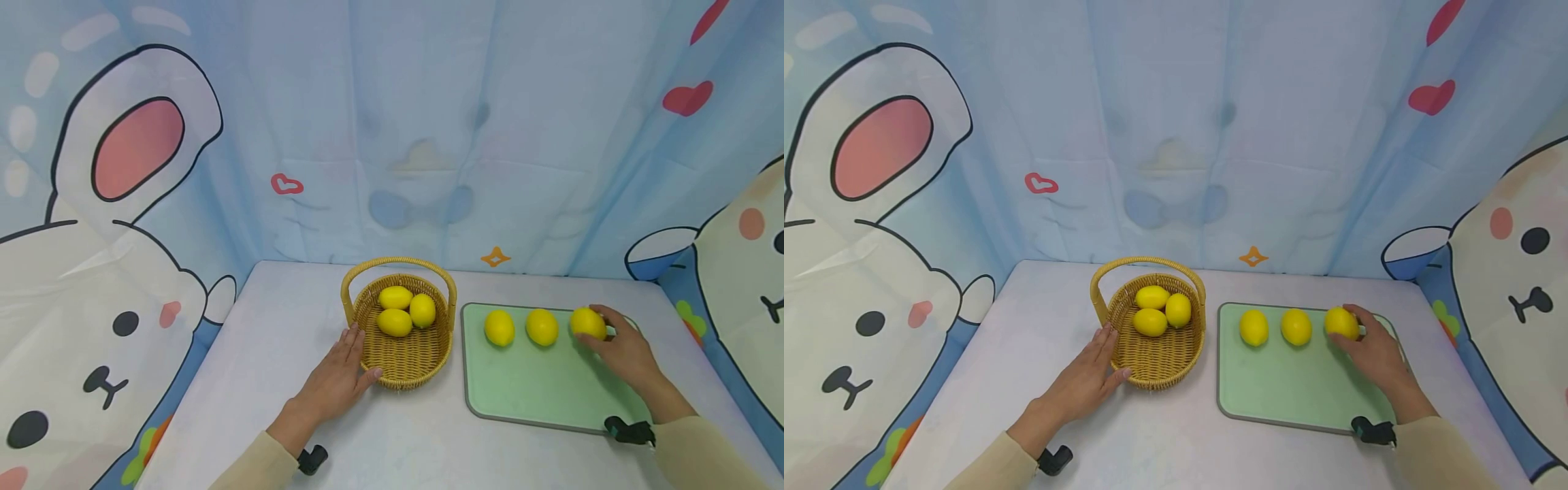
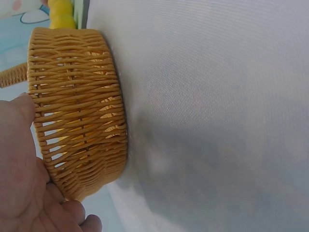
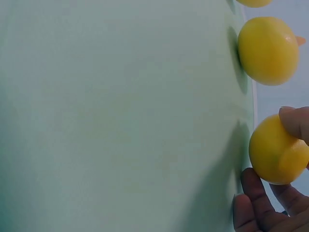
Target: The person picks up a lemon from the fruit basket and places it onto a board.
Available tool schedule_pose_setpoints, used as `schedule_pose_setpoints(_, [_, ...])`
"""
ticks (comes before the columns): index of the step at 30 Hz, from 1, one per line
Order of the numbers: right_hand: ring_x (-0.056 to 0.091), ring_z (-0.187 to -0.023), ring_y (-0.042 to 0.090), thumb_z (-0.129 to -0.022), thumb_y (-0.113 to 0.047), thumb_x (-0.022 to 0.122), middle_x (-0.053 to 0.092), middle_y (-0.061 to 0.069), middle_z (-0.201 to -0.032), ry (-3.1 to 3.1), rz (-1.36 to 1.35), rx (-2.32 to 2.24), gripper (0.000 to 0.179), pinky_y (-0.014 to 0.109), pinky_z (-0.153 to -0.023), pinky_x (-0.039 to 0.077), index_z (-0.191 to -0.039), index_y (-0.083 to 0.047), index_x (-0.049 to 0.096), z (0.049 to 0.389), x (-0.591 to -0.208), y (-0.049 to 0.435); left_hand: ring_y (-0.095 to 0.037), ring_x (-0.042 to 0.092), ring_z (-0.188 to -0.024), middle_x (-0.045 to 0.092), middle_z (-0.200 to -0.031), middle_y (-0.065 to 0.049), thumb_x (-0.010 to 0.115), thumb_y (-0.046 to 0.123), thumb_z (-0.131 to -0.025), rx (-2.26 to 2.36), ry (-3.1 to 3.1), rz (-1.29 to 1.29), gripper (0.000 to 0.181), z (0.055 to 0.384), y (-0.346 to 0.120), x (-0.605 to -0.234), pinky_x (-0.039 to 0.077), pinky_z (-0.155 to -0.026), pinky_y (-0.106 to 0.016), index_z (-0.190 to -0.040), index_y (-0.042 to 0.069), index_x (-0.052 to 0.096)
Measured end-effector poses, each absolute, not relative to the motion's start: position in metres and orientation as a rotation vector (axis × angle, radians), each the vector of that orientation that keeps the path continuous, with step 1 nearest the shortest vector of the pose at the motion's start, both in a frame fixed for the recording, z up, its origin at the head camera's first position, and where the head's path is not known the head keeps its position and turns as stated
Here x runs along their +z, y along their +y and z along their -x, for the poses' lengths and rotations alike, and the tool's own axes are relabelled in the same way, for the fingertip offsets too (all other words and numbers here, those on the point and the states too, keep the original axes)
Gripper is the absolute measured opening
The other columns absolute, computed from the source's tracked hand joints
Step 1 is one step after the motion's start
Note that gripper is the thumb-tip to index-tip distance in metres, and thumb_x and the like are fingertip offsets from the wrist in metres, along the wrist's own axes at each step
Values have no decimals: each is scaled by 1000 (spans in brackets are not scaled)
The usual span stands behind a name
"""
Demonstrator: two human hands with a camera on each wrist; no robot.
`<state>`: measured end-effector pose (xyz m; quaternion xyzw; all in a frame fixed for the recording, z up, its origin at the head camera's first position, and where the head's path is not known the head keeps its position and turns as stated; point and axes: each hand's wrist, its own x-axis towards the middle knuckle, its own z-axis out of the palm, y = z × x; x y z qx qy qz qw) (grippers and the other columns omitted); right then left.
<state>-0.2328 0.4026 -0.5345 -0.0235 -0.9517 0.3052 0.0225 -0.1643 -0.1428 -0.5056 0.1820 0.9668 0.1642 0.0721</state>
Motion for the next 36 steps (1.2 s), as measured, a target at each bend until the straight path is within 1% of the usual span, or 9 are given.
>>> schedule_pose_setpoints(4, [55, -109, 54, -105, -43, 65, 41, 41, -146, -2968, 73, 926, 80, 57, -81, 56, -160, 4, 32, 233, -534, 402, -35, 12, -164, 5, -178, -16, 31, 66, -109, 500, 2907, -554, 90, 165, -143, -506, 20, -133, -48, -168, -1, 15])
schedule_pose_setpoints(13, [53, -110, 54, -105, -46, 64, 40, 41, -147, -2997, 99, 904, 81, 58, -81, 57, -160, 4, 32, 233, -534, 403, -36, 13, -164, 7, -177, -18, 33, 65, -110, 515, 2910, -562, 90, 164, -142, -505, 20, -133, -48, -168, -1, 15])
schedule_pose_setpoints(19, [55, -103, 49, -104, -42, 66, 44, 40, -139, -2968, 68, 855, 77, 44, -76, 54, -156, 6, 36, 233, -534, 402, -36, 13, -164, 6, -177, -17, 33, 65, -110, 517, 2911, -564, 90, 164, -142, -505, 20, -133, -48, -167, -1, 16])
schedule_pose_setpoints(21, [55, -102, 48, -104, -41, 67, 44, 39, -138, -2959, 65, 853, 77, 42, -75, 52, -156, 6, 36, 233, -534, 401, -36, 14, -164, 6, -177, -17, 33, 65, -110, 511, 2915, -569, 90, 165, -143, -505, 20, -133, -48, -167, -1, 16])
schedule_pose_setpoints(24, [54, -103, 49, -104, -42, 67, 42, 40, -138, -2953, 68, 865, 78, 47, -77, 53, -156, 7, 35, 231, -534, 401, -36, 14, -164, 6, -177, -17, 32, 65, -110, 504, 2918, -570, 90, 165, -143, -505, 21, -133, -48, -167, -2, 16])
schedule_pose_setpoints(28, [50, -109, 52, -103, -43, 67, 40, 41, -141, -2953, 89, 880, 81, 62, -85, 51, -157, 8, 33, 231, -535, 401, -36, 14, -164, 6, -177, -17, 32, 65, -110, 503, 2917, -569, 90, 165, -143, -506, 21, -133, -48, -167, -2, 17])
schedule_pose_setpoints(31, [46, -114, 55, -104, -43, 66, 37, 43, -143, -2958, 113, 883, 83, 71, -90, 48, -158, 8, 31, 231, -535, 402, -36, 14, -163, 7, -177, -17, 33, 65, -110, 508, 2918, -570, 90, 164, -143, -505, 21, -133, -48, -167, -2, 17])
schedule_pose_setpoints(34, [44, -118, 57, -104, -43, 66, 36, 44, -144, -2963, 124, 880, 83, 75, -94, 45, -158, 9, 30, 231, -535, 402, -37, 15, -163, 7, -177, -17, 34, 65, -110, 514, 2918, -569, 89, 164, -143, -505, 21, -133, -48, -167, -2, 17])
schedule_pose_setpoints(36, [44, -117, 57, -104, -43, 66, 37, 43, -144, -2965, 122, 878, 82, 74, -94, 45, -157, 9, 31, 232, -535, 403, -36, 15, -163, 7, -177, -17, 34, 64, -110, 518, 2917, -567, 89, 165, -143, -506, 21, -132, -48, -167, -2, 18])
